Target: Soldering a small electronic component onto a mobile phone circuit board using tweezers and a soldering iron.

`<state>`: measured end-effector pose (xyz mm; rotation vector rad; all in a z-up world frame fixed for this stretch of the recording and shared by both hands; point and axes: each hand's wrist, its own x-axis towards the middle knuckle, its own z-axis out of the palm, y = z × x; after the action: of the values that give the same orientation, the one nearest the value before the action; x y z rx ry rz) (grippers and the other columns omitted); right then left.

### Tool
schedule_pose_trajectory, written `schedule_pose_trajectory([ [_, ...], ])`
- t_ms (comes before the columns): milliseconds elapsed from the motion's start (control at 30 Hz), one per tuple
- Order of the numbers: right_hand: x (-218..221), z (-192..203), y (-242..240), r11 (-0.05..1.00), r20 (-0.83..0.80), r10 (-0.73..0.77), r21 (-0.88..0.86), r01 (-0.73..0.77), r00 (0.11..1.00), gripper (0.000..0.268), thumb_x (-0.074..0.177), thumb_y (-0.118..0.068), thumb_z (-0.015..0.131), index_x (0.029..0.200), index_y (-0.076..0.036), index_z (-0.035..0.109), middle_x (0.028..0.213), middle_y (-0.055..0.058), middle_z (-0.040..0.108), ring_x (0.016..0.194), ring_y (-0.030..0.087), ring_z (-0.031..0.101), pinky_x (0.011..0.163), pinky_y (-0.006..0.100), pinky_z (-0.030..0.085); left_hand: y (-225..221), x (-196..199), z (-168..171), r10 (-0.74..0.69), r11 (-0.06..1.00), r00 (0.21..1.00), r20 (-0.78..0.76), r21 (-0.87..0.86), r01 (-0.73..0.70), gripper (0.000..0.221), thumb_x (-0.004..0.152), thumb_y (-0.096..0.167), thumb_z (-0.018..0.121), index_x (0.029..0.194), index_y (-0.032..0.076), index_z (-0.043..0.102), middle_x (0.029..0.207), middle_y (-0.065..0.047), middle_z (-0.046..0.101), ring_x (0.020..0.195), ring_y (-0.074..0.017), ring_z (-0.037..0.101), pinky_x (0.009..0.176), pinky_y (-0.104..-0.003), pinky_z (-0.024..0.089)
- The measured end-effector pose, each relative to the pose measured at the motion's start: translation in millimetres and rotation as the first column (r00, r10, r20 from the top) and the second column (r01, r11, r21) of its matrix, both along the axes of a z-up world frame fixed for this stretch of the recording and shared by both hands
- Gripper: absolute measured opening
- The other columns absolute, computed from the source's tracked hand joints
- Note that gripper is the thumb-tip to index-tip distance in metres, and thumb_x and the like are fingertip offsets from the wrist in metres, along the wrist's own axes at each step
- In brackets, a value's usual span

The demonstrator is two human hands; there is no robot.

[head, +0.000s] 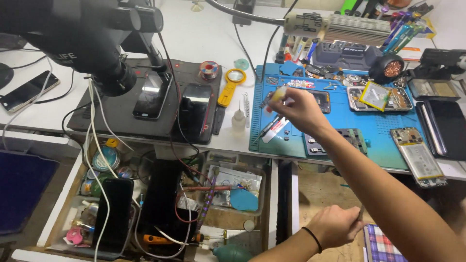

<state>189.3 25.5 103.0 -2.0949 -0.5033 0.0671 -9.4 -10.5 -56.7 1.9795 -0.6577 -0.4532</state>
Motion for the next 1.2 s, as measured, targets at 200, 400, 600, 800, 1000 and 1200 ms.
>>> schedule_pose_trajectory([
  [200, 47.7, -17.5, 69.7, 0.982, -0.149, -0.064, -0.184, 0.036, 0.987, 0.018, 0.095, -0.026, 0.073, 0.097, -0.008, 0.074, 0.088, 0.006, 0.074, 0.066, 0.016, 0.066, 0.057, 0.03, 0.053, 7.6, 8.6, 20.0, -0.048, 0.993, 0.992, -0.113, 0.104, 0.06, 0.034, 0.097, 0.025, 0.04, 0.101, -0.005, 0.056, 0.095, -0.034, 0.063, 0.084, -0.0586, 0.061, 0.07, -0.062, 0.05],
  [400, 91.7, -70.0, 93.4, 0.969, -0.195, -0.042, -0.248, -0.008, 0.98, 0.027, 0.09, -0.022, 0.078, 0.11, -0.005, 0.074, 0.098, 0.011, 0.076, 0.067, 0.017, 0.072, 0.06, 0.032, 0.059, -2.3, 4.7, -20.0, -0.012, 1.0, 0.999, 0.031, 0.02, 0.011, 0.028, 0.089, 0.029, 0.054, 0.088, 0.001, 0.058, 0.096, -0.025, 0.067, 0.087, -0.054, 0.062, 0.068, -0.058, 0.051],
  [600, 104.0, -84.8, 99.1, 0.961, -0.157, -0.016, -0.275, -0.028, 0.987, 0.051, 0.085, -0.023, 0.085, 0.128, -0.001, 0.069, 0.1, 0.018, 0.075, 0.061, 0.018, 0.072, 0.054, 0.033, 0.062, 9.5, 13.1, -0.7, 0.004, 0.999, 1.0, -0.021, 0.041, -0.003, 0.028, 0.089, 0.024, 0.049, 0.085, -0.003, 0.055, 0.089, -0.03, 0.064, 0.08, -0.0556, 0.06, 0.067, -0.059, 0.05],
  [800, 69.1, -3.7, 55.3, 0.882, -0.146, -0.01, -0.468, -0.06, 0.989, 0.066, 0.091, -0.006, 0.06, 0.155, -0.01, 0.044, 0.11, 0.006, 0.076, 0.067, 0.018, 0.071, 0.058, 0.035, 0.059, 13.4, 8.6, 17.4, -0.045, 0.998, 0.996, -0.08, 0.03, 0.048, 0.027, 0.097, 0.024, 0.043, 0.092, -0.001, 0.051, 0.083, -0.034, 0.062, 0.076, -0.0576, 0.059, 0.065, -0.063, 0.046],
  [1000, 26.6, 45.1, -56.8, 0.759, 0.079, 0.057, -0.651, 0.008, 0.995, 0.033, 0.096, -0.016, 0.059, 0.126, -0.017, 0.073, 0.108, 0.009, 0.078, 0.088, 0.027, 0.074, 0.072, 0.044, 0.055, 5.2, 11.6, 26.3, -0.114, 0.993, 0.99, -0.077, 0.027, 0.117, 0.027, 0.108, 0.028, 0.049, 0.104, 0.003, 0.055, 0.082, -0.028, 0.066, 0.074, -0.05, 0.064, 0.06, -0.059, 0.047],
  [1200, -14.6, 15.7, -160.4, 0.559, 0.33, 0.184, -0.81, 0.178, 0.926, 0.018, 0.098, -0.025, 0.064, 0.108, -0.026, 0.079, 0.102, -0.003, 0.076, 0.095, 0.025, 0.072, 0.062, 0.049, 0.058, -7.5, 9.7, 3.9, -0.092, 0.995, 0.995, -0.039, 0.024, 0.093, 0.026, 0.107, 0.026, 0.049, 0.099, 0.003, 0.059, 0.075, -0.021, 0.066, 0.064, -0.0442, 0.063, 0.054, -0.053, 0.047],
])
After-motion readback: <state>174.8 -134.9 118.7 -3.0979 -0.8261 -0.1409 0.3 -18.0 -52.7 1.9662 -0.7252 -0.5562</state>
